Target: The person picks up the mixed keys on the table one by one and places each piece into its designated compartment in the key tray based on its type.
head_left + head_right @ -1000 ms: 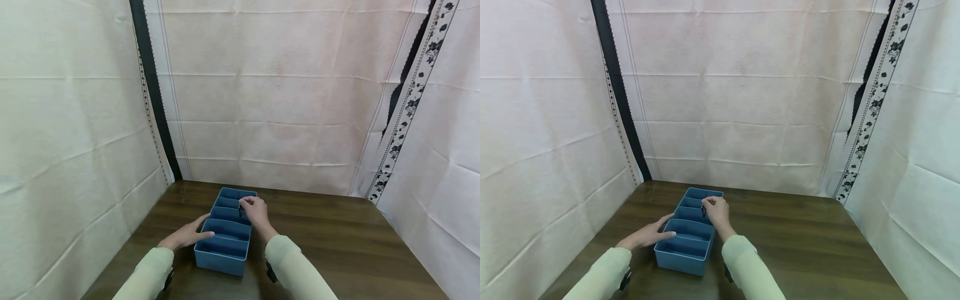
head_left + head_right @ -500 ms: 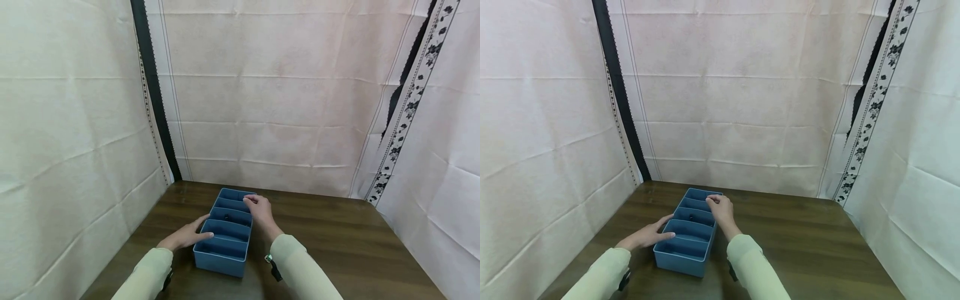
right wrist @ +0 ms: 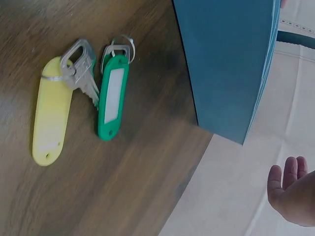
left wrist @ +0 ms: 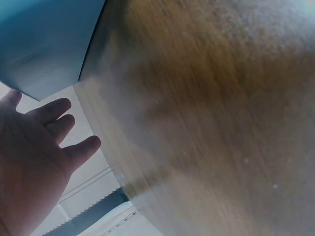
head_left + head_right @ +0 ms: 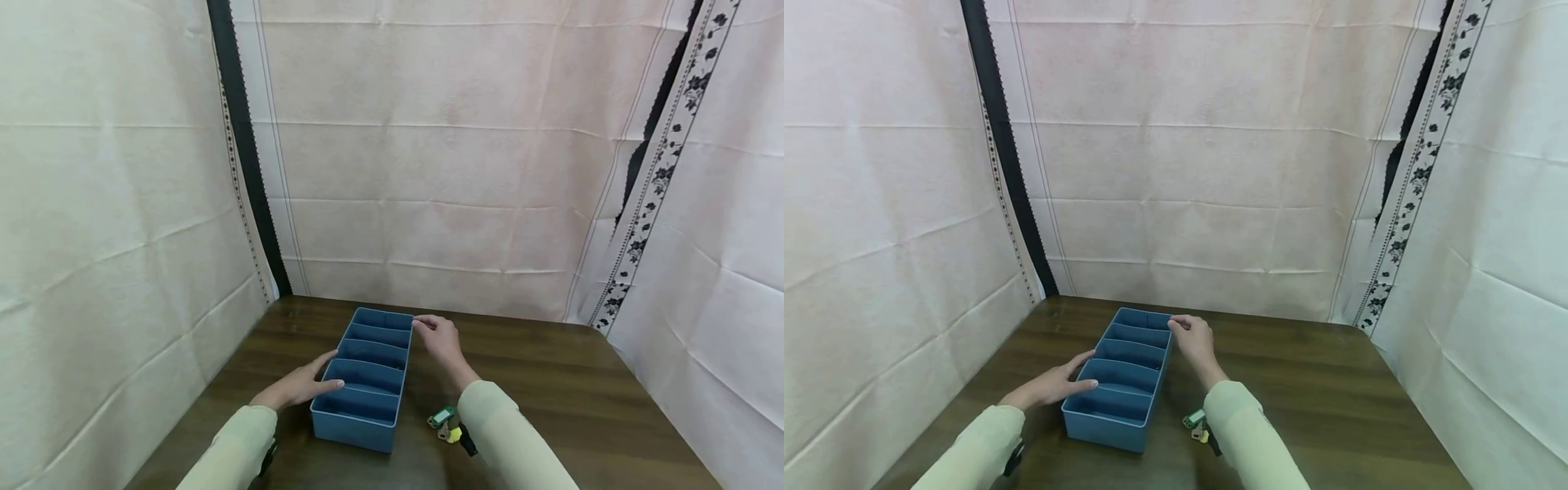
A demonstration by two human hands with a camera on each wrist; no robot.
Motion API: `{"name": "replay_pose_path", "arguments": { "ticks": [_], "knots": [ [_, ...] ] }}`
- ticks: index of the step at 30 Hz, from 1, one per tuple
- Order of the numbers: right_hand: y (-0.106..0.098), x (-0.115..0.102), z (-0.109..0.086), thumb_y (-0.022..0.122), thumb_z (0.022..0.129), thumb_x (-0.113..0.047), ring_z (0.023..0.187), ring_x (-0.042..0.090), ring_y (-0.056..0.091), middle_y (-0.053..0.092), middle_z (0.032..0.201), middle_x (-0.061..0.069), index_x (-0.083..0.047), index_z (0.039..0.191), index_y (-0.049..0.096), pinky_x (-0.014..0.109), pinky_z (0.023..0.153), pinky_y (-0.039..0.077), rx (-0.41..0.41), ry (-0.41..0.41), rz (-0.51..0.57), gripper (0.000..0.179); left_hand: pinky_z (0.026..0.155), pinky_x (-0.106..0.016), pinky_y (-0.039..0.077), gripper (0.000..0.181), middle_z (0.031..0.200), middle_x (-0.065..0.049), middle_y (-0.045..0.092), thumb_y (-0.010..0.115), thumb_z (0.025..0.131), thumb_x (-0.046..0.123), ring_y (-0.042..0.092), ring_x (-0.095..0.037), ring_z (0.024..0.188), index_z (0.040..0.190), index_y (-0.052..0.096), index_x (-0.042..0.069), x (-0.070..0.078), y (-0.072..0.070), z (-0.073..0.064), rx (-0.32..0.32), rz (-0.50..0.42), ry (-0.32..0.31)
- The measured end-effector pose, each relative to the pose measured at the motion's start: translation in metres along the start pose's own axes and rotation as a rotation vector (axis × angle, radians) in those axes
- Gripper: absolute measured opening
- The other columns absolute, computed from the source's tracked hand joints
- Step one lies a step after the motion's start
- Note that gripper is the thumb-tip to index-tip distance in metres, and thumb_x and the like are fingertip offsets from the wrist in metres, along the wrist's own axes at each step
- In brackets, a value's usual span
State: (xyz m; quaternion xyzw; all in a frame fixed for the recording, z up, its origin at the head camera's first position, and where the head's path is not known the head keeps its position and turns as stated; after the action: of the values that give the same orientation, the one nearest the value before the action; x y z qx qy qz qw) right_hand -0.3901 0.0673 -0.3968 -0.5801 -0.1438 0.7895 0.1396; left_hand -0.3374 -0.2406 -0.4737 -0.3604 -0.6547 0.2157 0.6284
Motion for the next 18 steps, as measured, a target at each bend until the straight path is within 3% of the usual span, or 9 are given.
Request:
{"name": "replay_pose_path", "arguments": {
  "ticks": [18],
  "knots": [
    [-0.027,0.026,-0.006,0.064,0.099,-0.028,0.109,0.030,0.064,0.069,0.118,0.012,-0.009,0.116,0.073,0.047,0.091,0.053,0.009,0.019,-0.081,0.027,0.104,-0.074,0.025,0.083,0.159,-0.019,0.029,0.063,0.091,0.059,0.028,-0.049,0.141,0.158,0.025,0.028,0.002,-0.001,-0.001,-0.009,-0.011,-0.007]
  ]
}}
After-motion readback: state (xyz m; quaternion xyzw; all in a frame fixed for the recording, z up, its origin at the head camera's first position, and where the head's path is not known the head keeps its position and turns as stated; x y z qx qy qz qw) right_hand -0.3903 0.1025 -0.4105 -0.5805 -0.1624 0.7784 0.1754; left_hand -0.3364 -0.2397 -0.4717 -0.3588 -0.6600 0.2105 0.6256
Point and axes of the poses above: each hand's wrist, its own z-axis towards the middle knuckle, its own y-axis out of the palm, x = y × z, the point moved 3 cm from there along z, towards the middle knuckle
